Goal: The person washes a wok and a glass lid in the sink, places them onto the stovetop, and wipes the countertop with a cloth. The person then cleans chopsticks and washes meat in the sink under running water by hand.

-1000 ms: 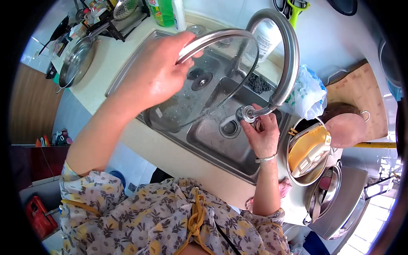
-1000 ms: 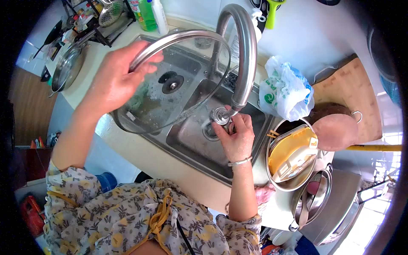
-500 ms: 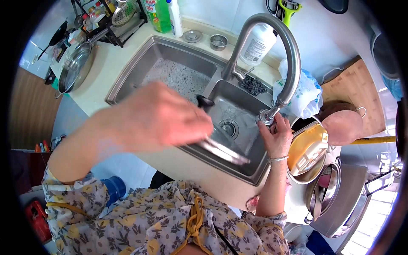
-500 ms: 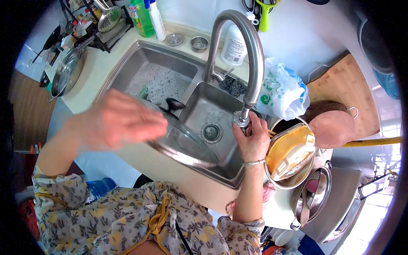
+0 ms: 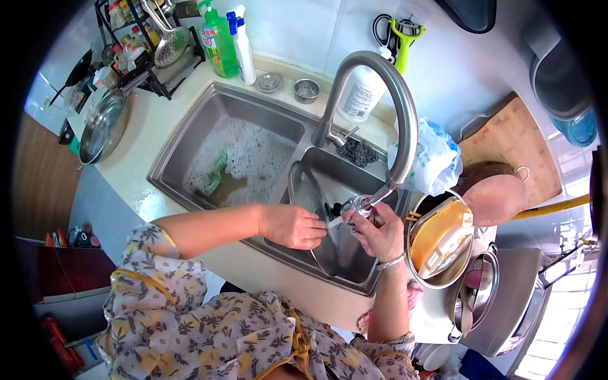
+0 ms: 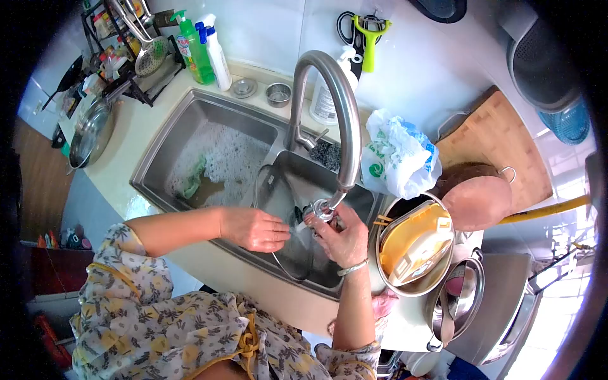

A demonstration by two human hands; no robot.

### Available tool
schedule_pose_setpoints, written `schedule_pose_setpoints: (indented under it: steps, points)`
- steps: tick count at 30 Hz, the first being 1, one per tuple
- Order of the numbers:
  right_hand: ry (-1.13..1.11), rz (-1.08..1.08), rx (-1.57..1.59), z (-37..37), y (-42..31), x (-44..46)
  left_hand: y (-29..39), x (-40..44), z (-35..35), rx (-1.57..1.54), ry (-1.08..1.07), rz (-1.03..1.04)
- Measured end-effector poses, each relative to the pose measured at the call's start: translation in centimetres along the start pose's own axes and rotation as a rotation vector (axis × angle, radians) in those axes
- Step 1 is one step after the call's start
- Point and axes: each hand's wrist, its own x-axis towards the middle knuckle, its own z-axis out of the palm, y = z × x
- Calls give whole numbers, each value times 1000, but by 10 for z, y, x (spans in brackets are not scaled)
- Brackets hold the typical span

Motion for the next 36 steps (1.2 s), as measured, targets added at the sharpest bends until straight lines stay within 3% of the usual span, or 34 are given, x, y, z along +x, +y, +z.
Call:
schedule_pose_setpoints:
  steps: [1, 3, 9, 13, 16, 18, 19, 21, 23, 27, 28, 29, 30, 31, 33, 34, 35, 36]
  points:
    - [-64, 115, 148, 2, -8, -3, -2, -2, 6, -28, 29, 4]
    - [-104, 121, 190, 6, -6, -1, -6, -11, 19, -44, 38, 3]
    - [-56, -26, 170, 26, 4, 7, -4, -35, 24, -24, -8, -99]
    - [18, -65, 157, 39, 14, 16, -3, -64, 43, -11, -75, -298]
    - [47, -81, 112, 44, 9, 20, 2, -63, 49, 64, 2, -489]
    - [41, -54, 102, 42, 15, 20, 10, -60, 51, 185, -54, -735]
    - [39, -46, 100, 40, 15, 17, 14, -57, 49, 178, -55, -739]
    - [-21, -47, 33, 31, 10, 11, 21, -50, 45, 184, -41, -1048]
    - [-54, -5, 42, 16, 6, 6, 30, -51, 52, 149, -34, -1120]
    - [-110, -25, -109, -9, -2, 4, 41, -52, 69, 19, 63, -1278]
    - [-26, -179, -368, -11, -6, 4, 41, -49, 70, 14, 62, -1276]
    - [59, -334, -626, -12, -8, 4, 41, -46, 71, -9, 237, -1340]
    - [120, -294, -693, -13, -7, 3, 40, -44, 71, -32, 414, -1397]
    - [122, -294, -692, -12, -3, 6, 42, -48, 80, -31, 413, -1395]
    - [263, -490, -700, -8, 7, 15, 46, -63, 105, -406, 469, -1706]
    - [229, -359, -613, -4, 2, 13, 44, -60, 99, -404, 462, -1705]
    - [230, -356, -609, 0, 4, 14, 43, -56, 95, -998, 867, -1837]
    - [212, -298, -486, 4, 6, 16, 43, -50, 90, -1629, 1285, -1829]
